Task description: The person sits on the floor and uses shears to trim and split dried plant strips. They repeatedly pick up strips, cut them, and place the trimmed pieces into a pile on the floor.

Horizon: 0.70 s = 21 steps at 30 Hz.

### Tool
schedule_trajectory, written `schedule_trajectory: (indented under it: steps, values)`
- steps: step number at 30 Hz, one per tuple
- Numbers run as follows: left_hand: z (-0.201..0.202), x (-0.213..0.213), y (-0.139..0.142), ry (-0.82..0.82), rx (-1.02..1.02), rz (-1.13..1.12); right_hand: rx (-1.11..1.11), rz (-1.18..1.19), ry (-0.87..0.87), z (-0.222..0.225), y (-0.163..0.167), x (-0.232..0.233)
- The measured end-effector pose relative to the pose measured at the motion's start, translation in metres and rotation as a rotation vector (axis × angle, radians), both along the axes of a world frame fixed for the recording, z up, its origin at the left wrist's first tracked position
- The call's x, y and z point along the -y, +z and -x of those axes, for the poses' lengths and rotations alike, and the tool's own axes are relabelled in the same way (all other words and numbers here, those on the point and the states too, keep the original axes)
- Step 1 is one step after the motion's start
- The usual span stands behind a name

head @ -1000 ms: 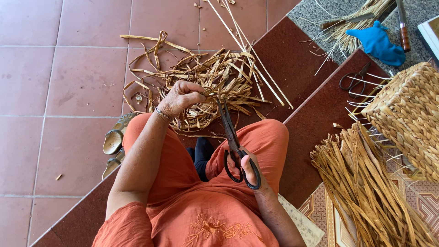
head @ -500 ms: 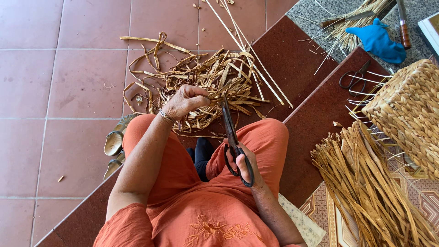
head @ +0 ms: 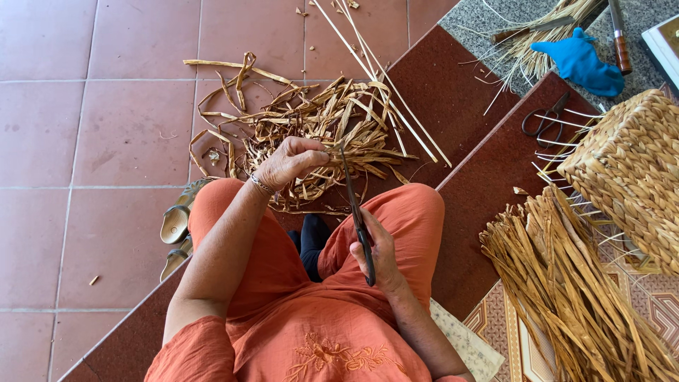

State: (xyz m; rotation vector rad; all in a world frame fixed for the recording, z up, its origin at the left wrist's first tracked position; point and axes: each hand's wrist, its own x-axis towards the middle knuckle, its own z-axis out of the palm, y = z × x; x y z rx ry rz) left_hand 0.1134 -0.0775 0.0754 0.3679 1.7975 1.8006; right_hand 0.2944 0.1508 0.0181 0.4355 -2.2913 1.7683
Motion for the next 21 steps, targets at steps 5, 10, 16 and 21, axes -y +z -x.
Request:
schedule_trajectory:
  steps: [5, 10, 16, 21]
  values:
    - [-0.001, -0.001, -0.003, -0.033, 0.026, 0.038, 0.058, -0.016, 0.001, 0.016, 0.002, 0.002]
    - [0.000, 0.002, -0.004, 0.023, 0.016, 0.031, 0.134, 0.071, 0.064, 0.027, 0.001, 0.008]
    - [0.002, 0.024, 0.000, 0.150, 0.042, -0.020, 0.244, 0.427, 0.069, 0.033, -0.013, 0.007]
    - [0.010, 0.051, 0.006, 0.228, 0.068, -0.162, 0.336, 0.662, 0.276, 0.016, -0.027, 0.003]
